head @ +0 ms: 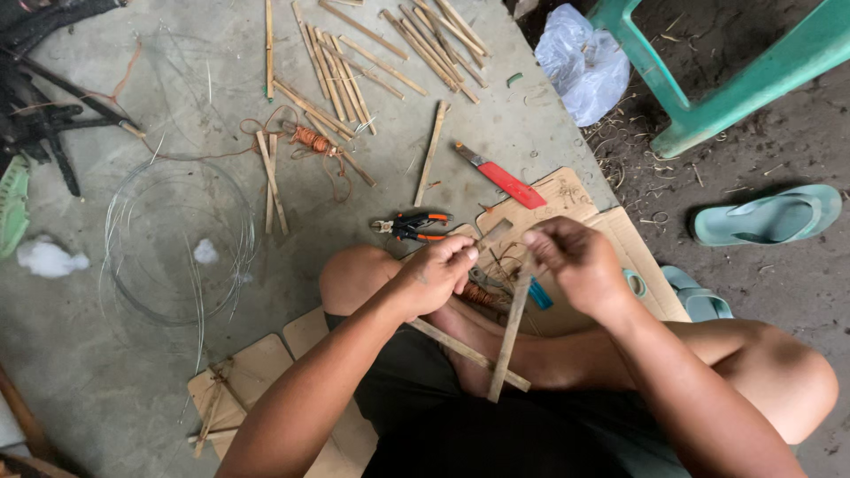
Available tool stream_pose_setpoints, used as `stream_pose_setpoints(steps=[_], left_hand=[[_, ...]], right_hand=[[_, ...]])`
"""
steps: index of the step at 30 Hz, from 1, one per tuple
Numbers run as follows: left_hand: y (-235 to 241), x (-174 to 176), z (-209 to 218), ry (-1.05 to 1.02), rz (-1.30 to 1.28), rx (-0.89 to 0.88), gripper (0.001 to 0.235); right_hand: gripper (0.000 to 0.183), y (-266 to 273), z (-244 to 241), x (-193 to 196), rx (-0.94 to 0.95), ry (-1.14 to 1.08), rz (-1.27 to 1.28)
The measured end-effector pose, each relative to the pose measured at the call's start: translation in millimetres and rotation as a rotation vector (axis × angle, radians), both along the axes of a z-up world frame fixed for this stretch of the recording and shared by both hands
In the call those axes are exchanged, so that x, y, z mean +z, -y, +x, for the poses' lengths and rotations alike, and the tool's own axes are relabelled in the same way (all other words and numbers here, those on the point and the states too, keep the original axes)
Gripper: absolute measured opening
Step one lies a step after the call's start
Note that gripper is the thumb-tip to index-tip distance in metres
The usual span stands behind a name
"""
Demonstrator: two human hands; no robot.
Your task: The person assembles a small bamboo frame by joining thin bamboo sticks with string. They use a utility knife to trim the sticks and scissors to cut the string, then tie the joints together.
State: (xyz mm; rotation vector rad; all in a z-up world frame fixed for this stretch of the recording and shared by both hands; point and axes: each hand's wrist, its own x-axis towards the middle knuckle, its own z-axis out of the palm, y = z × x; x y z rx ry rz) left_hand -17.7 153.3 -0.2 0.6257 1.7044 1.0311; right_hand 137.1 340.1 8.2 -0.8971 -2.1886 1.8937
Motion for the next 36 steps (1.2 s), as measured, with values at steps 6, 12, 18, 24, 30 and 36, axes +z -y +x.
stream_pose_setpoints(steps=[6, 12, 18, 24, 30, 36], left_hand=[[3.6, 15.3, 0.7, -0.044, 0.096, -0.103, 0.026], [6.3, 10.9, -1.6, -0.081, 0.076, -0.132, 0.028], [0.6, -5.5, 1.3, -0.215, 0.14, -0.166, 0.026], [0.0, 4.3, 9.8, 0.121, 0.023, -0.124, 0.019], [3.4, 13.1, 10.3, 0.142, -0.007, -0.115, 0.023], [0.2, 10.5, 13.0, -0.024, 0.16, -0.139, 0.023]], right_hand=[[0.028, -15.6, -4.4, -2.8, 0.021, 0.267, 0.047], [0.025, -34.1, -11.8, 10.8, -0.108, -0.11, 0.094], [0.023, -12.7, -3.7, 4.5, -0.008, 0.017, -0.081], [0.025, 5.2, -8.0, 12.8, 0.098, -0.013, -0.086], [0.026, 7.0, -20.0, 21.4, 0.167, -0.105, 0.252], [0.027, 8.9, -25.5, 24.1, 0.135, 0.015, 0.155]])
